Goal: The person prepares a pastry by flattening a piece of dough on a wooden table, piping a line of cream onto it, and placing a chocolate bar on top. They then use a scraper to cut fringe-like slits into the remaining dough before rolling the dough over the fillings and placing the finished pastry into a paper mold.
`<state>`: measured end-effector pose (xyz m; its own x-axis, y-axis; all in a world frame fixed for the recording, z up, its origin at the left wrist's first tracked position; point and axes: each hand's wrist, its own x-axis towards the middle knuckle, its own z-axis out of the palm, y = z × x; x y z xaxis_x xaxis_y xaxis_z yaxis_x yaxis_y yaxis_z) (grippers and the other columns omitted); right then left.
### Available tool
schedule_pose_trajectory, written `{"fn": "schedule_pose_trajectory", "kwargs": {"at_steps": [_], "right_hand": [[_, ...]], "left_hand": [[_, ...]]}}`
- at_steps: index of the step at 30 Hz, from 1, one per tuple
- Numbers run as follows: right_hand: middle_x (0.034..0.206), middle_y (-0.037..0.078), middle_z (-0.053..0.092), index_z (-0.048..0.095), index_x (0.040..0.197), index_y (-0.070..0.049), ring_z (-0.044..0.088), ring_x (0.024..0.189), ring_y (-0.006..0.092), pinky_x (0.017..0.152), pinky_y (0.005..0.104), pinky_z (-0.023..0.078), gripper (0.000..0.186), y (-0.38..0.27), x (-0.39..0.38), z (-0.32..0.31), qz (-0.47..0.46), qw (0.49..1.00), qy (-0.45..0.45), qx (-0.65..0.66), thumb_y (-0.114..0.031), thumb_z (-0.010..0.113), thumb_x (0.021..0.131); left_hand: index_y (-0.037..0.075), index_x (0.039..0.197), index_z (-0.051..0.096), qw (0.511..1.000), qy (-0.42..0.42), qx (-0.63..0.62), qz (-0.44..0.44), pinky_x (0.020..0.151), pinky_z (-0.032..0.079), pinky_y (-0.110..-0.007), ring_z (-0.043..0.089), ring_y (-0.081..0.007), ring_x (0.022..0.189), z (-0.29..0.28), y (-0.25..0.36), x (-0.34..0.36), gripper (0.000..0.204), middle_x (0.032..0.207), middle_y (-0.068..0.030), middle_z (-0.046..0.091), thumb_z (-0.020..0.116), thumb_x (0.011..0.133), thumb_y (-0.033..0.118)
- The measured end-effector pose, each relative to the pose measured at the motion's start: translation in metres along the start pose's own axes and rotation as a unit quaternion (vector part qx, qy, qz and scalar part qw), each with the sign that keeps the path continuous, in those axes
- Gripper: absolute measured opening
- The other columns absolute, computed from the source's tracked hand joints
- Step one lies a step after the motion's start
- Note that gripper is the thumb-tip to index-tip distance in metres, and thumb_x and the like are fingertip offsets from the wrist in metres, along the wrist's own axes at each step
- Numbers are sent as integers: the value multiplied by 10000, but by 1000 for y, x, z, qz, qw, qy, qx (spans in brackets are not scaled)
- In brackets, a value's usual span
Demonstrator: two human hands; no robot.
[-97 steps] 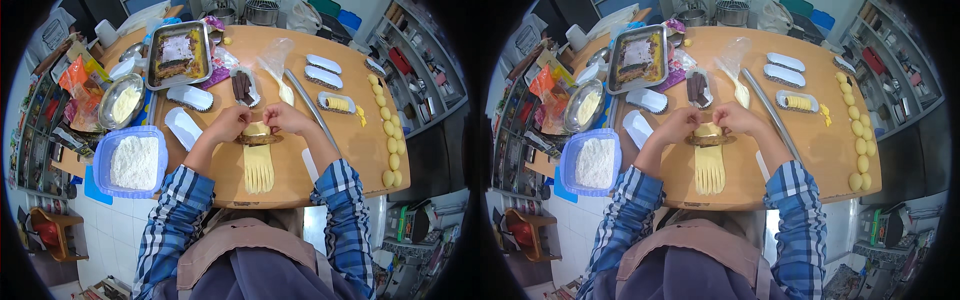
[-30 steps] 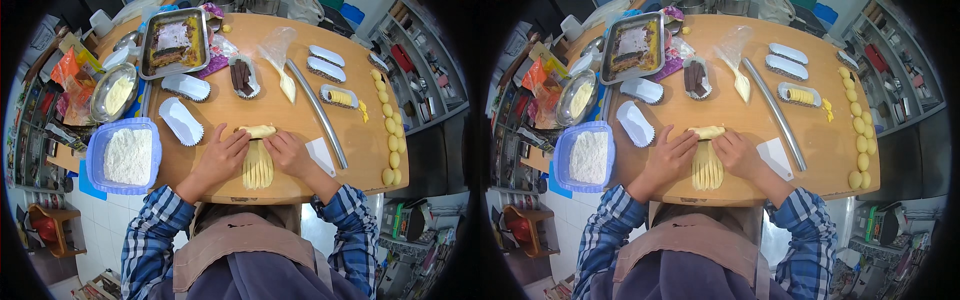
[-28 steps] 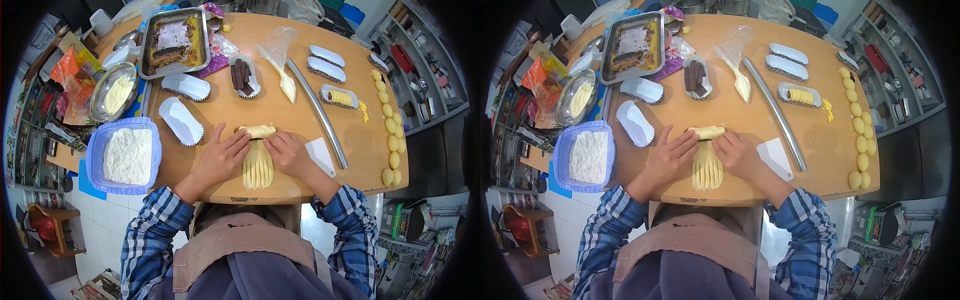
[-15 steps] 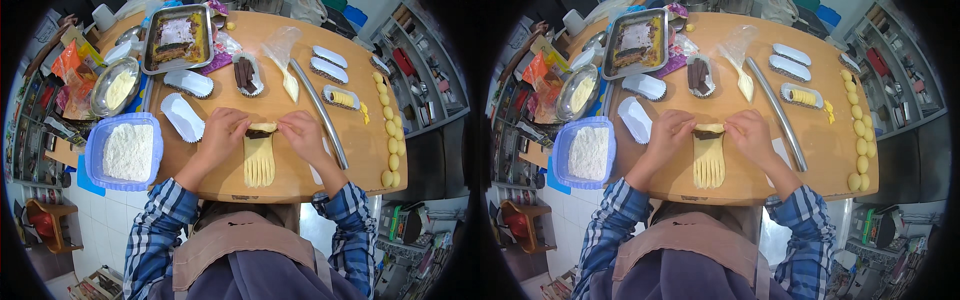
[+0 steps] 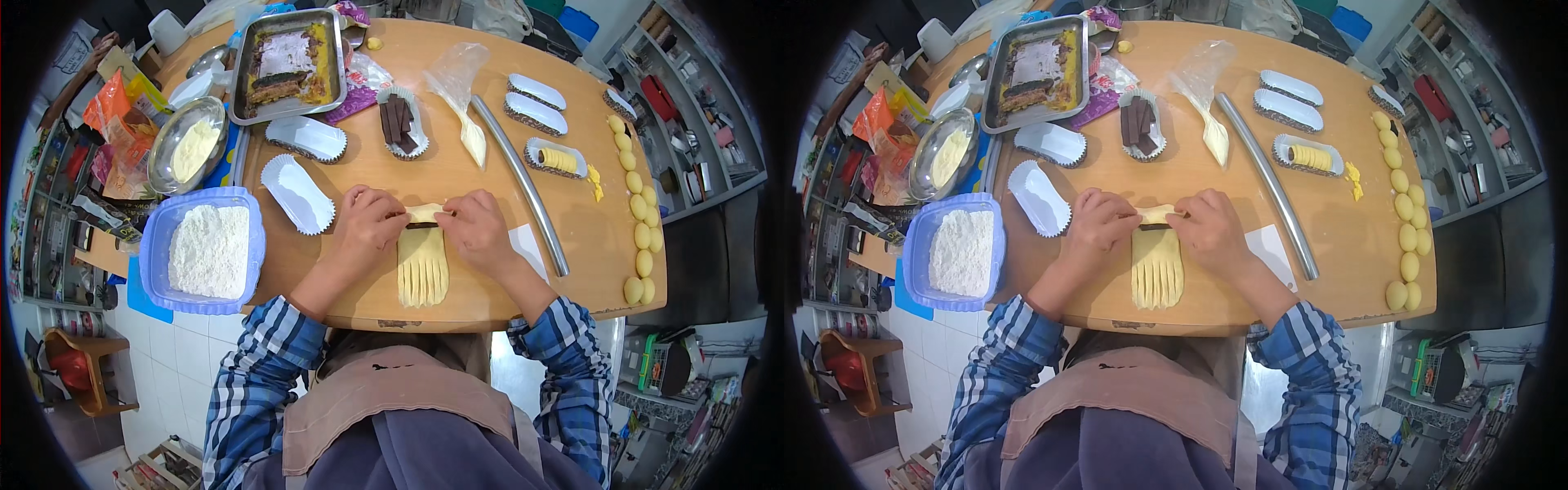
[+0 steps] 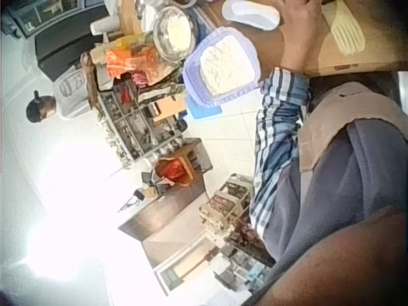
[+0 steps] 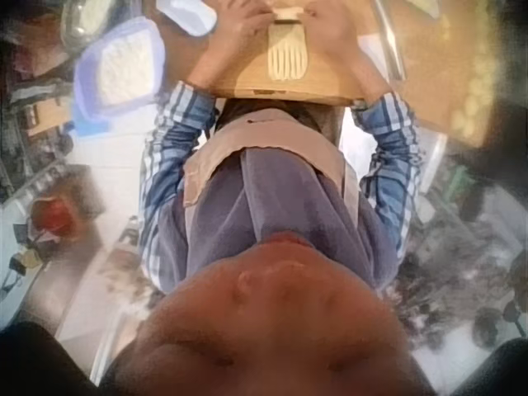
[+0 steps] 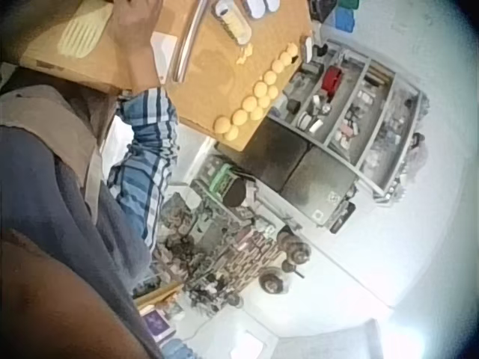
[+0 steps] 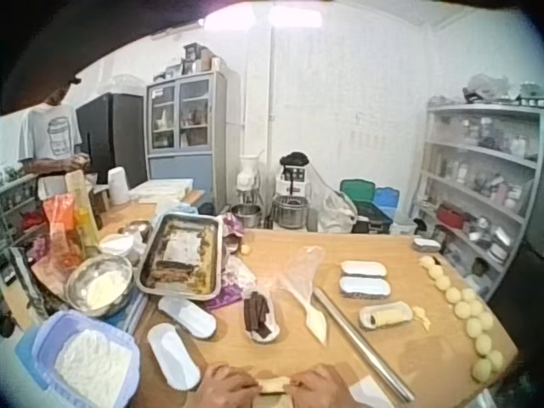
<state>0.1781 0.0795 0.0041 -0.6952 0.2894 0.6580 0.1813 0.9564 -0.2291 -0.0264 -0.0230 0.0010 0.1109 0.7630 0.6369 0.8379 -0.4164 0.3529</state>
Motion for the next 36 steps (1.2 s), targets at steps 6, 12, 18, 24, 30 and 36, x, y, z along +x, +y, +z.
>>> {"fn": "schedule_pose_trajectory", "kwargs": {"at_steps": [6,12,18,24,30,36], "right_hand": [[814,49,583,666,883,-2,560,802,216,708,347,458,213,-5,-3,-10,-113,990,-34,-82,-100,635,696],[787,53,559,659,886,19,559,798,212,709,350,449,233,-7,-7,-9,-143,981,-62,-112,-117,619,701],[802,50,579,663,882,0,551,785,213,723,358,432,208,-11,-9,-5,-97,990,-44,-96,-102,655,701],[767,36,606,649,842,-50,542,726,214,707,366,405,187,-9,-7,5,-2,1000,18,-8,-80,751,688],[695,23,586,612,897,-74,538,705,221,694,372,372,276,-10,-4,14,102,993,46,29,-147,791,699],[715,20,580,644,896,-82,528,718,218,693,372,357,298,-10,0,14,97,995,26,-6,-161,812,663]], "left_hand": [[118,871,701,991,-22,108,78,921,392,-519,586,-174,885,-4,4,-5,194,830,17,596,690,685,66],[136,899,696,982,-51,148,108,934,373,-559,576,-152,851,-5,5,-8,232,800,35,578,691,671,96],[115,898,698,984,-59,143,85,902,375,-554,580,-154,857,-3,9,-12,213,830,24,602,707,685,113],[104,824,677,992,8,122,37,844,379,-536,572,-149,762,5,15,-6,112,695,26,581,727,730,139],[123,835,645,992,39,115,-30,805,365,-486,571,-150,674,11,18,0,174,575,38,556,766,719,171],[129,861,642,991,11,93,-94,761,336,-437,565,-168,682,6,23,6,243,612,30,588,793,694,220]]}}
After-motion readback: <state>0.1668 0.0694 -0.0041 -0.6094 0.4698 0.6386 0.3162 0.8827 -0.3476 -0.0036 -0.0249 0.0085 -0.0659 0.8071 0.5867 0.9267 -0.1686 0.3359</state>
